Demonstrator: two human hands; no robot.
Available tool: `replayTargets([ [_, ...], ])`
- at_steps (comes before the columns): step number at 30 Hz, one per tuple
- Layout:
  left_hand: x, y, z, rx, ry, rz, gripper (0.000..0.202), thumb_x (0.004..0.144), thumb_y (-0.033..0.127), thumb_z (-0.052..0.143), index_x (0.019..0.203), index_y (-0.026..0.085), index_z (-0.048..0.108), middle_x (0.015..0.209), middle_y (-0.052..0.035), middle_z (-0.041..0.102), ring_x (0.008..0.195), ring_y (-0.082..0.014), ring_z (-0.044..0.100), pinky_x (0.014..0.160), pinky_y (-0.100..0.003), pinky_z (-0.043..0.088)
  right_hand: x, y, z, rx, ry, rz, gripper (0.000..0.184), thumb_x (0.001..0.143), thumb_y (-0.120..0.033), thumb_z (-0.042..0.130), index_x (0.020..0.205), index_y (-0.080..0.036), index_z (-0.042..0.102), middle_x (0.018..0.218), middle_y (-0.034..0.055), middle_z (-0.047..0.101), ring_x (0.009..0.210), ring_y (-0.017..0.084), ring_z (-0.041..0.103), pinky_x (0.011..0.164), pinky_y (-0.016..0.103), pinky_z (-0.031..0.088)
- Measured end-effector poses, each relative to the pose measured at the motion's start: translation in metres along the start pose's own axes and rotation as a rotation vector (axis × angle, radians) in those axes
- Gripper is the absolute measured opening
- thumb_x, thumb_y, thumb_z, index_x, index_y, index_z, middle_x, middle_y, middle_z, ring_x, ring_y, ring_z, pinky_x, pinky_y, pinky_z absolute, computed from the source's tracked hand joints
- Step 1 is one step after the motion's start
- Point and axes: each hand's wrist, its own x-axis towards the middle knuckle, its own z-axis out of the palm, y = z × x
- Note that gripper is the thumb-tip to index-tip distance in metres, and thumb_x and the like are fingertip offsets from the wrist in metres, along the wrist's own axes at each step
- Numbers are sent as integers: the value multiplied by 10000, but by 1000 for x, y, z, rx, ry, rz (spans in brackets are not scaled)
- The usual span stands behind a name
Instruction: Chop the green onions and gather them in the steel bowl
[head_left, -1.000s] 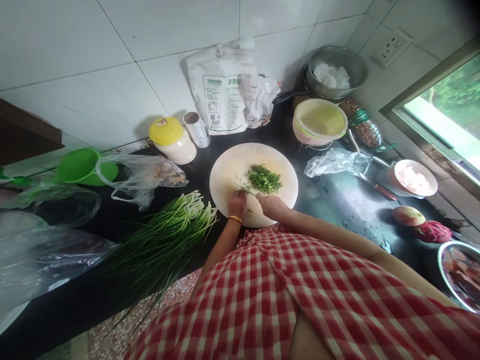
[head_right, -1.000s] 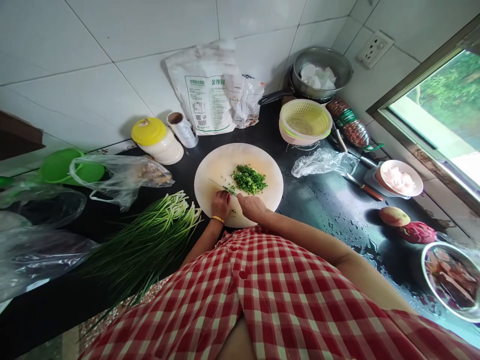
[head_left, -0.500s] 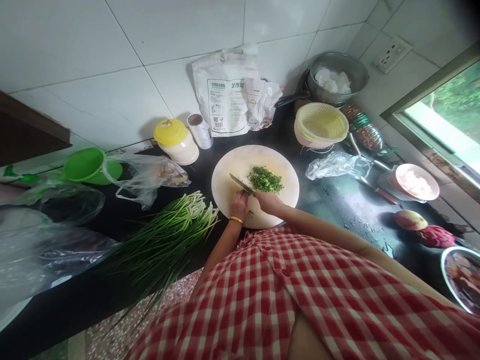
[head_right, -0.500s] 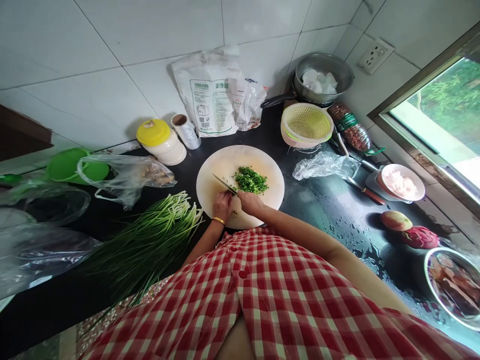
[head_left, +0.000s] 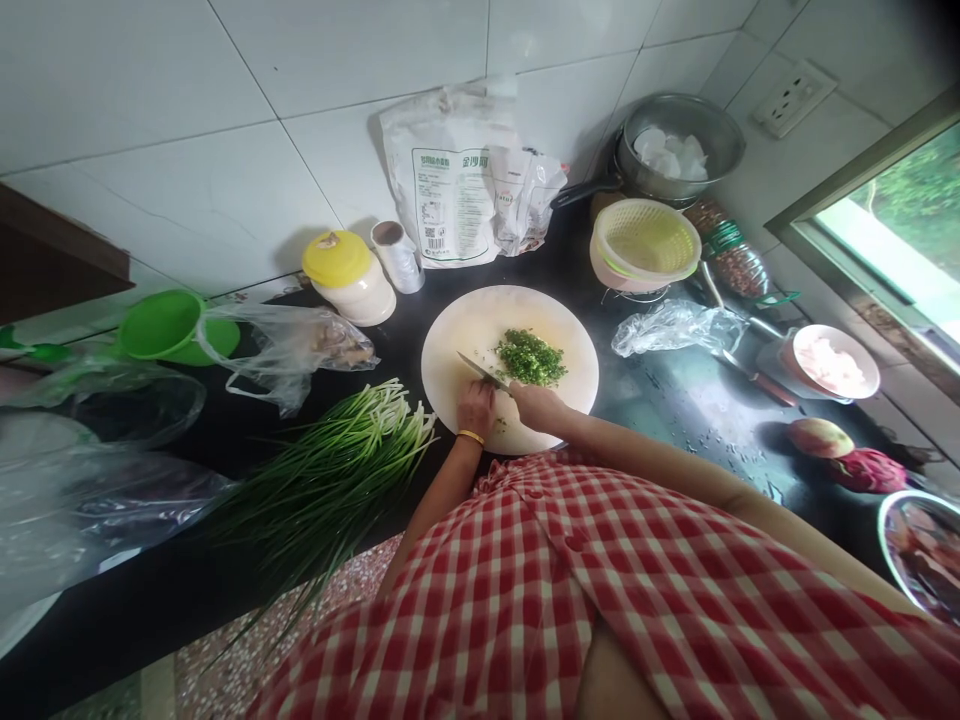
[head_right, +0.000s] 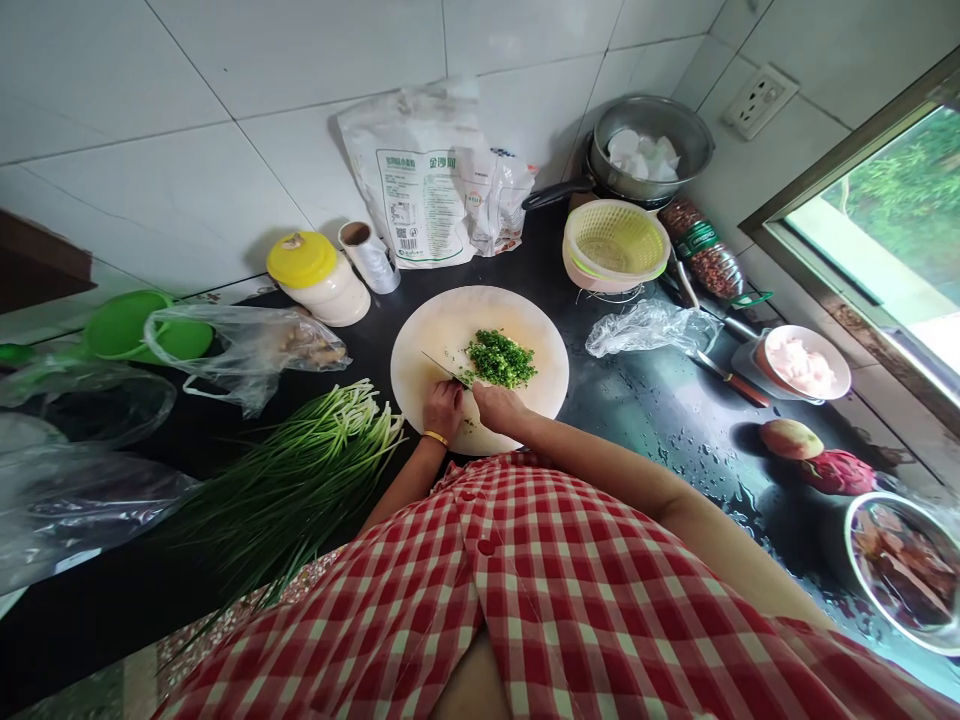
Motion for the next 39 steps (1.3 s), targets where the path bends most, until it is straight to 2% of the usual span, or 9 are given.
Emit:
replayTargets([
  [5, -1, -3, -3, 23, 0, 16, 195, 897, 228, 430, 884, 168, 615, 861, -90, 630, 850, -212, 544, 772, -362, 438, 7, 2, 4, 17, 33, 20, 313, 841, -99, 382, 1147, -118, 442, 950, 132, 663, 909, 216, 628, 700, 269, 447],
  [9, -1, -3, -3, 36, 3, 20, 193, 892, 194, 422, 890, 162, 612, 863, -91, 630, 831, -203, 552, 766, -350, 439, -1, 7, 0, 34, 40, 47, 312, 852, -101, 341, 1142, -127, 453, 945, 138, 663, 895, 223, 631, 705, 292, 449],
  [15, -1, -1, -2, 64, 27, 0, 161, 881, 186, 439, 882, 165, 599, 833, -82, 618, 819, -205, 555, 752, -336, 444, -15, 6, -3, 32, -10, 29, 318, 843, -111, 365, 1148, -133, 448, 946, 131, 662, 900, 222, 627, 709, 295, 451],
  [20, -1, -3, -3, 66, -2, 16, 171, 885, 190, 433, 844, 179, 599, 837, -73, 621, 819, -200, 551, 766, -339, 450, -7, 2, 1, 16, 2, 5, 303, 835, -94, 386, 1129, -122, 454, 939, 136, 659, 895, 221, 632, 703, 287, 454],
  [26, -6, -5, -3, 27, -2, 40, 220, 913, 234, 394, 946, 161, 598, 918, -91, 629, 883, -207, 548, 802, -342, 444, 7, -3, 4, 14, -5, 6, 321, 850, -96, 392, 1170, -115, 418, 983, 147, 657, 937, 219, 623, 713, 274, 451],
  [31, -9, -4, -4, 25, 24, 42, 249, 919, 256, 378, 986, 154, 595, 996, -111, 611, 877, -208, 532, 784, -331, 426, 0, 3, -1, 29, 12, 47, 287, 868, -107, 348, 1136, -135, 446, 972, 138, 658, 913, 221, 629, 698, 283, 452],
  [36, -8, -5, -3, 7, 24, 17, 260, 927, 247, 355, 935, 132, 587, 896, -112, 601, 858, -208, 523, 781, -334, 414, -14, 5, -4, 31, -25, 18, 293, 866, -116, 355, 1144, -138, 441, 939, 135, 660, 897, 226, 630, 685, 292, 449],
  [39, -7, -5, -3, 28, 5, 11, 235, 919, 244, 372, 907, 151, 588, 881, -105, 600, 855, -210, 528, 775, -341, 426, -12, 2, -3, 26, -43, 9, 276, 859, -114, 382, 1126, -138, 448, 934, 131, 659, 892, 220, 631, 684, 284, 447],
])
